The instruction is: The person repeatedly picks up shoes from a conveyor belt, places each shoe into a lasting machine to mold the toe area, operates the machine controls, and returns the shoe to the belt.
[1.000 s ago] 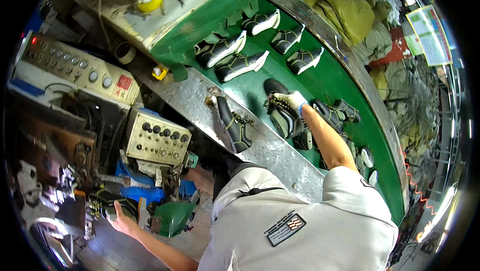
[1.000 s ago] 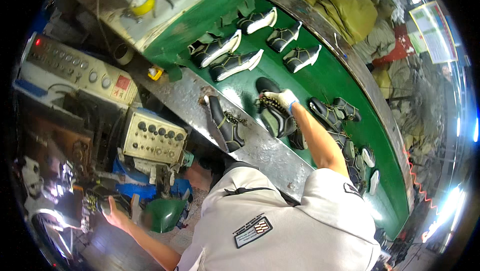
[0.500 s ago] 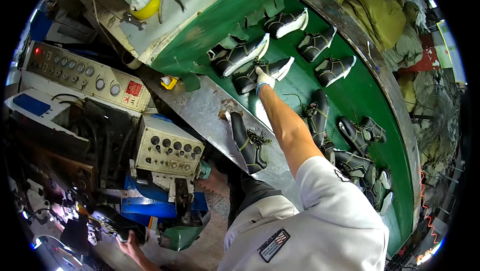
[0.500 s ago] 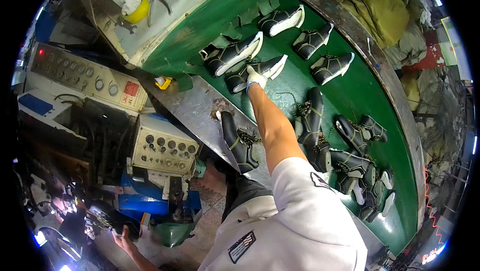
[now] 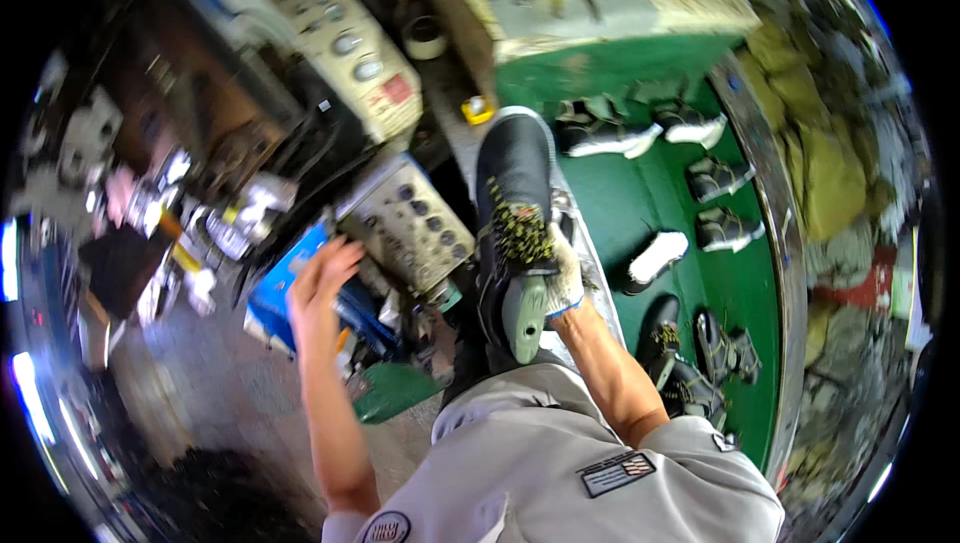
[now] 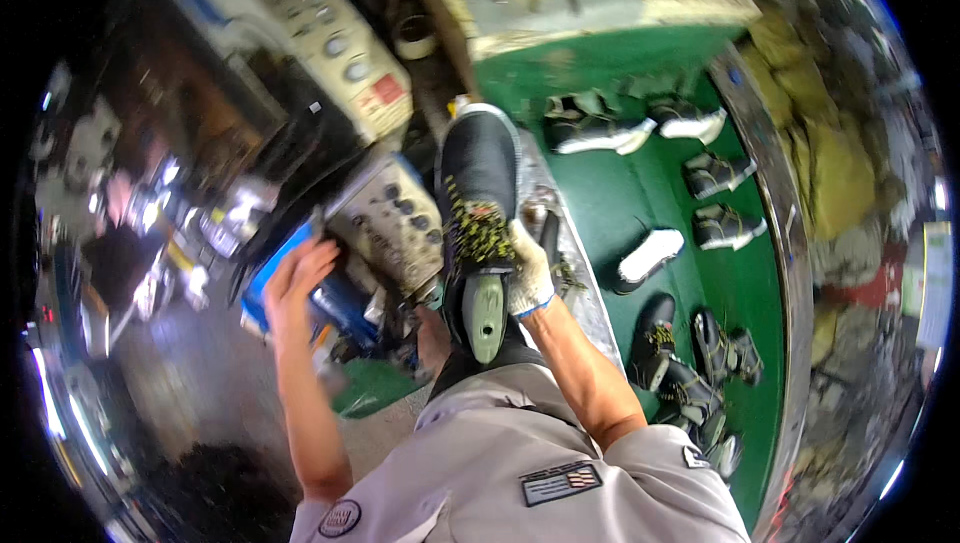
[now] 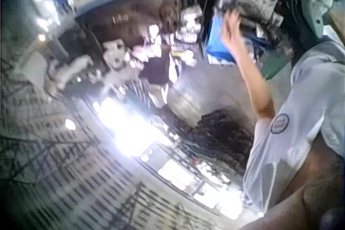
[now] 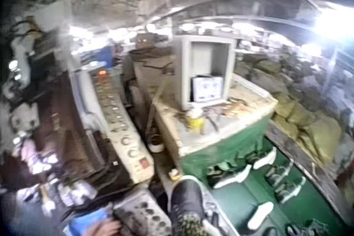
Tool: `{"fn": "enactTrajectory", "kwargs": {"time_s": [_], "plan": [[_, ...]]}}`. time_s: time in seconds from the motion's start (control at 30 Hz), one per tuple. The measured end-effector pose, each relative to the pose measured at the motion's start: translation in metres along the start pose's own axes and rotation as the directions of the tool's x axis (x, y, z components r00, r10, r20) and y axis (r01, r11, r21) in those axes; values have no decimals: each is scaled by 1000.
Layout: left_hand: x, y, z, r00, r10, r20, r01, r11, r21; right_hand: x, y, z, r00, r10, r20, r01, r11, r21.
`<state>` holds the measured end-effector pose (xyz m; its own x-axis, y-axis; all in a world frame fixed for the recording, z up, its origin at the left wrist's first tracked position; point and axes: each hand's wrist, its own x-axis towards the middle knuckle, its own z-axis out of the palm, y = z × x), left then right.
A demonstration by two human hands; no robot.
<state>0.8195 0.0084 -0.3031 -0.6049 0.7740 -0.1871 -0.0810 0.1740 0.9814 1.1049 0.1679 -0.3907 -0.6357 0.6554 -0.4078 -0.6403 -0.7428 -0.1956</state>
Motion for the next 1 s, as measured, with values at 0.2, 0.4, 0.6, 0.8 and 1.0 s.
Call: {"fn": "enactTrajectory", "kwargs": {"time_s": [0.2, 0.4, 0.6, 0.8, 1.0], "plan": [[17, 15, -33, 979, -167, 115, 189, 959, -211, 5, 111, 83, 952, 291, 93, -218, 860, -462], [-3, -23, -133, 955, -204, -218, 120, 930, -346, 34, 194, 117, 918, 383, 107, -245, 758, -605], [-6, -23, -183, 845, -163, -509, -49, 924, -379, 78, 262, 134, 903, 421, 88, -281, 732, -621], [4, -21, -207, 790, -45, -612, -291, 851, -438, 97, 301, 175, 906, 378, 188, -193, 768, -611], [4, -71, -184, 818, -277, -504, -112, 783, -612, 119, 327, 149, 956, 248, 155, -66, 698, -713]]}}
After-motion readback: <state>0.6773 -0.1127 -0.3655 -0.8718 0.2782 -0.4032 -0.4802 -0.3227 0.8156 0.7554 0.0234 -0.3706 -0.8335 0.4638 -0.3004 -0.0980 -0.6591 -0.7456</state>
